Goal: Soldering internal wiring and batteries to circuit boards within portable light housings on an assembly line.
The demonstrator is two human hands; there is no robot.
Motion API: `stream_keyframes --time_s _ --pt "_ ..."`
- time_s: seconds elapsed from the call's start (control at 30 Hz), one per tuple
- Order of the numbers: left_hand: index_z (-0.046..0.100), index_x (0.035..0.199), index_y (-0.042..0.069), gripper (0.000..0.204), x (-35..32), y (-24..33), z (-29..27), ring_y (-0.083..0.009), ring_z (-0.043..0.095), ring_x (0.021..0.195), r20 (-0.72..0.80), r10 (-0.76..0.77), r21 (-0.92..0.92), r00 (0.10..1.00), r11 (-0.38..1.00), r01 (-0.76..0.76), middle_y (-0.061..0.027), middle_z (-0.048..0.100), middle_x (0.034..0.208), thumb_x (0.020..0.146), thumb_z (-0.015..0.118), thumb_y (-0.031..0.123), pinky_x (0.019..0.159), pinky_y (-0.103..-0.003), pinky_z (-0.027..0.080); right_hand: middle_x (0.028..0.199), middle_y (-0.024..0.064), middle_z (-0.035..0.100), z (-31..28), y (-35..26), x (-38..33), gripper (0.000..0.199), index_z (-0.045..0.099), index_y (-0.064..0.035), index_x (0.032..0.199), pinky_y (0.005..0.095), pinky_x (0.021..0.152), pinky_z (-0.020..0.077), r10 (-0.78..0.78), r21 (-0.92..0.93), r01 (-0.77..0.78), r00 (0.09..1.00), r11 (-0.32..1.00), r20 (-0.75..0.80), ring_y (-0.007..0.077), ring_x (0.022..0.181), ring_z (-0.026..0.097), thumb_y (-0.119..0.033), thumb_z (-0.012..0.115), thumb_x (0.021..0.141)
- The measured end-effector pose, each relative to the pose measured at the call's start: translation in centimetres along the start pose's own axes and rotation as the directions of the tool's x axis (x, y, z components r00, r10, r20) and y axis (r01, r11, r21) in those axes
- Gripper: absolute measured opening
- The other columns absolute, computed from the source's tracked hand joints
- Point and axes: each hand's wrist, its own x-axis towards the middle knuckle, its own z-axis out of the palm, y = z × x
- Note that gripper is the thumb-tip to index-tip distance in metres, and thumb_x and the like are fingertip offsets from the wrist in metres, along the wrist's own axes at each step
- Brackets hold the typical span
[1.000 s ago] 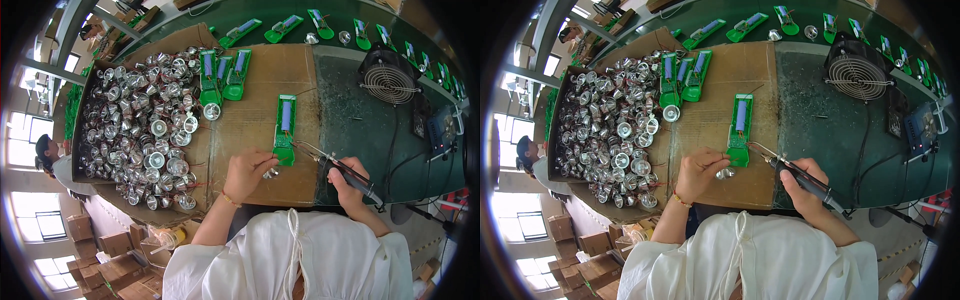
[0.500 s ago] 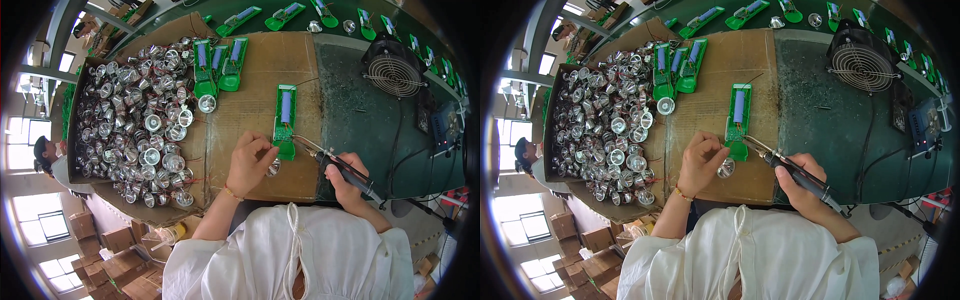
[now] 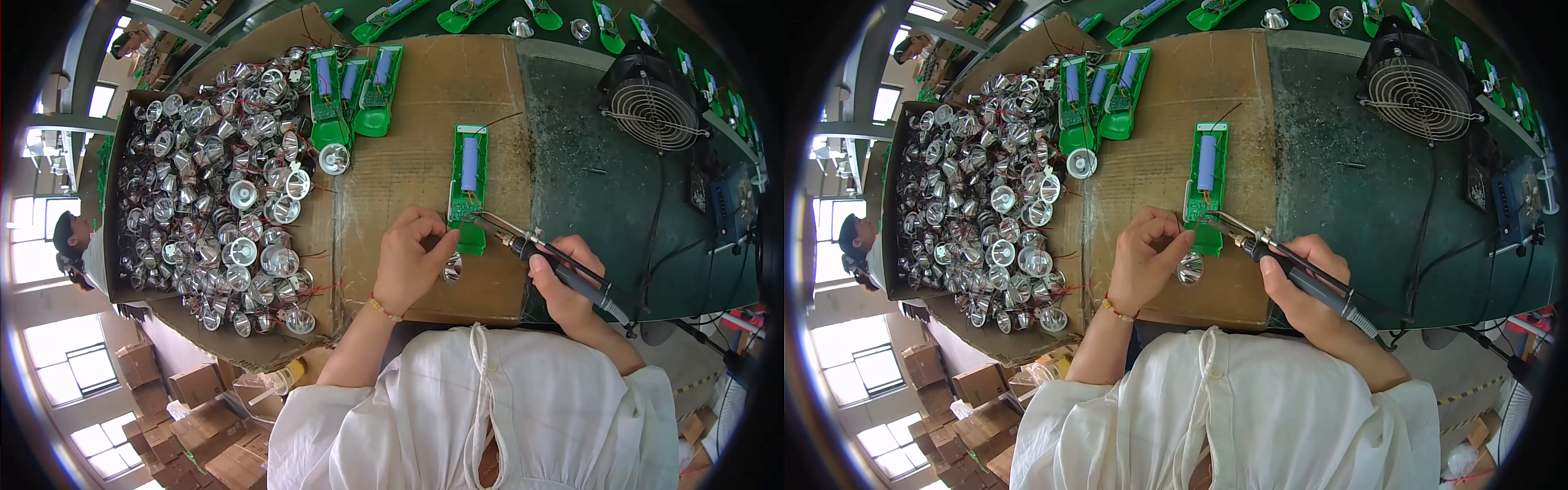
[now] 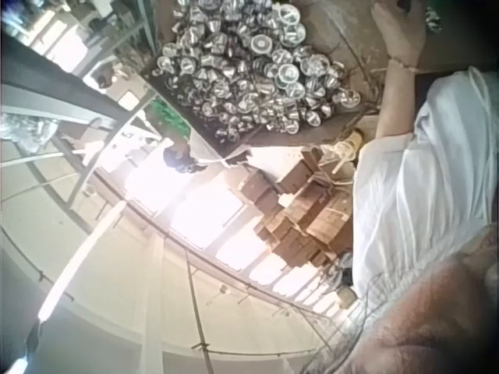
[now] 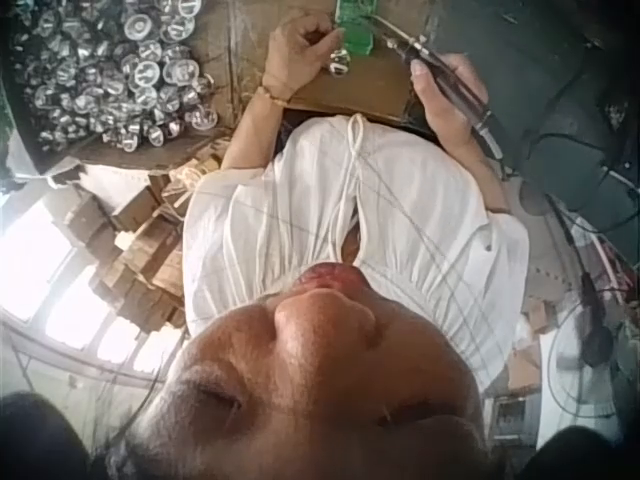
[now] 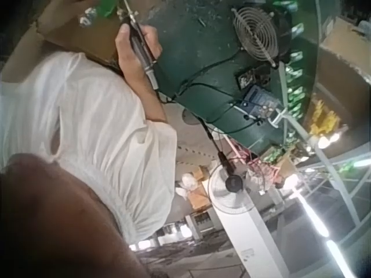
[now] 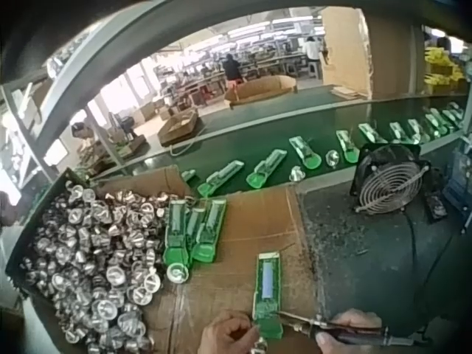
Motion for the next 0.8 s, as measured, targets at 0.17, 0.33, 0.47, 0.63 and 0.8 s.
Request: stream_keyframes --time_s 0.17,0.33,0.47,0.63,0.8 --pt "0.06 0.072 -0.003 0.013 0.2 0.0 -0.2 -0.008 0.052 0.066 0.056 -0.034 0.017 0.998 0.999 0.033 -0.0056 0.054 0.085 0.076 0.067 0.008 0.057 -0.021 0.044 0.067 0.0079 0.059 0.0 -0.6 -0.2 0.016 0.052 0.0023 0.084 0.0235 0.051 0.0462 0.044 0.015 -0.044 0.999 0.999 -0.03 0.0098 0.056 0.056 -0.008 0.063 0.08" --pt "0.061 0.072 -0.003 0.013 0.2 0.2 -0.2 -0.0076 0.053 0.066 0.057 -0.054 0.011 0.997 0.999 0.053 -0.0051 0.055 0.085 0.076 0.067 0.008 0.057 -0.021 0.044 0.069 0.0062 0.061 -0.5 -0.8 -0.6 0.017 0.051 0.0012 0.087 0.0229 0.056 0.045 0.014 0.071 -0.008 0.996 0.997 -0.084 0.0086 0.061 0.056 -0.01 0.063 0.082" --pt "0.061 0.074 -0.003 0.013 0.2 0.2 -0.2 -0.008 0.054 0.067 0.054 -0.074 -0.008 0.996 0.997 0.075 -0.0052 0.055 0.085 0.076 0.067 0.008 0.058 -0.021 0.044 0.073 0.0081 0.055 -0.6 0.1 -1.0 0.015 0.052 0.0029 0.087 0.0247 0.053 0.0474 0.003 0.054 -0.001 0.999 0.999 -0.047 0.0115 0.058 0.055 -0.008 0.061 0.082" --pt "0.065 0.08 -0.002 0.011 -0.2 -0.3 0.1 -0.0095 0.055 0.071 -0.038 0.018 -0.045 0.999 0.999 -0.02 -0.006 0.057 0.085 0.079 0.066 0.009 0.061 -0.022 0.044 0.073 0.0078 0.055 -0.4 0.3 -0.9 0.015 0.052 0.0028 0.087 0.0245 0.053 0.047 0.01 0.053 -0.008 0.999 0.999 -0.039 0.0112 0.058 0.055 -0.008 0.061 0.082" --pt "0.067 0.081 -0.001 0.011 0.0 0.1 0.1 -0.0114 0.054 0.07 0.015 0.015 -0.034 1.0 0.999 -0.015 -0.0058 0.058 0.082 0.08 0.064 0.01 0.06 -0.023 0.043 0.073 0.0073 0.056 0.3 0.4 -0.5 0.016 0.052 0.0023 0.087 0.0234 0.053 0.0469 0.049 0.101 -0.045 0.998 0.994 -0.031 0.0105 0.058 0.055 -0.009 0.062 0.082"
